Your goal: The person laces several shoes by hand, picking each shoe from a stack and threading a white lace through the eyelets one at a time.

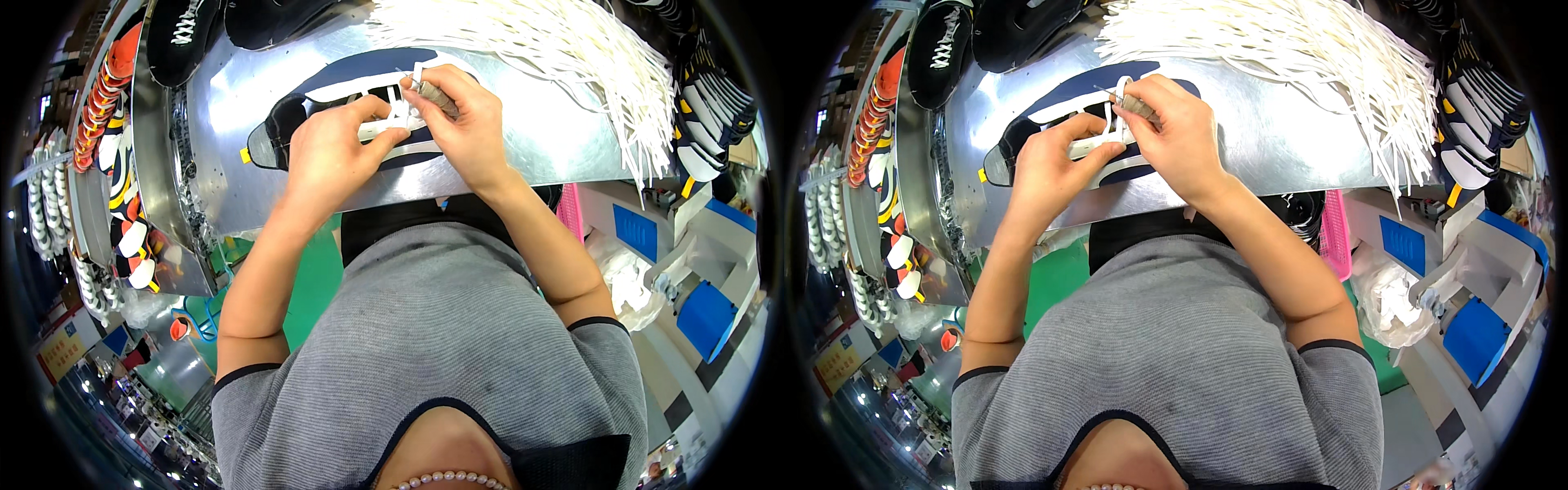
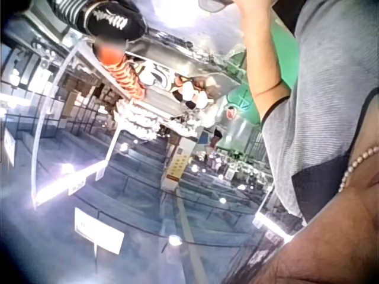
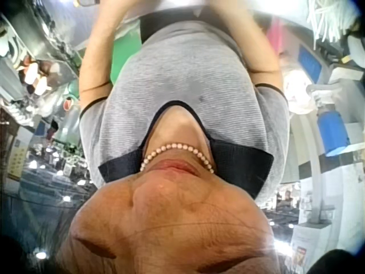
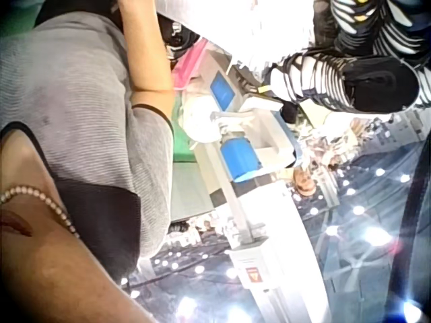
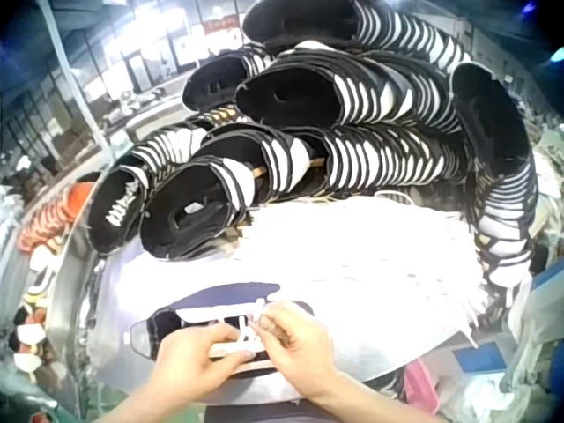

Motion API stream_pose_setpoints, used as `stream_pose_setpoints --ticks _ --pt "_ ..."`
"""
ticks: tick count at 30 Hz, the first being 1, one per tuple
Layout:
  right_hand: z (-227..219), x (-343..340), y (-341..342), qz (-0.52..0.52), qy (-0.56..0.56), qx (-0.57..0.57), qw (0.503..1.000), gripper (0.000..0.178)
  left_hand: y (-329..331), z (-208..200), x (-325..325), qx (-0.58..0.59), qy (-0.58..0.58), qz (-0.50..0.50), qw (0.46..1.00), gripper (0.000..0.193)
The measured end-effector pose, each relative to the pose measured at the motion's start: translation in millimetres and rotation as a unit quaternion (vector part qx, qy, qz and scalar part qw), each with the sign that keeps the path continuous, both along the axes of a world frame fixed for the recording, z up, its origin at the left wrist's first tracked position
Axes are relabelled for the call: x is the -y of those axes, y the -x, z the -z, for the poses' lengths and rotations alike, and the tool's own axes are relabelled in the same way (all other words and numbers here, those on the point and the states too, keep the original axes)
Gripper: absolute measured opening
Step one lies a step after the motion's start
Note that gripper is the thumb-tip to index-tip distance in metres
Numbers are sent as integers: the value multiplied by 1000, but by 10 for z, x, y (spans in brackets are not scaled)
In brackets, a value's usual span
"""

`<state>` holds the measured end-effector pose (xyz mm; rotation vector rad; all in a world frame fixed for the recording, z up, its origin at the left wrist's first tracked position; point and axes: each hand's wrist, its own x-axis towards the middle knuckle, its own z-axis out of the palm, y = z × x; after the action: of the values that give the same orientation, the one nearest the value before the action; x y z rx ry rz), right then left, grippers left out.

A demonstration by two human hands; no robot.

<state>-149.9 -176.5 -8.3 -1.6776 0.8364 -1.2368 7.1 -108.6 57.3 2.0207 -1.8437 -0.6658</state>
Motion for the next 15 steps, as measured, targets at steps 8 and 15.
stream_pose_setpoints --ticks 8,15 --pt "-412 -299 389 -63 -127 -116 983 22 16 70 0 22 29 -8 999 33" --pt "-251 -463 430 -57 -196 -142 969 20 -5 175 -48 34 135 21 990 27"
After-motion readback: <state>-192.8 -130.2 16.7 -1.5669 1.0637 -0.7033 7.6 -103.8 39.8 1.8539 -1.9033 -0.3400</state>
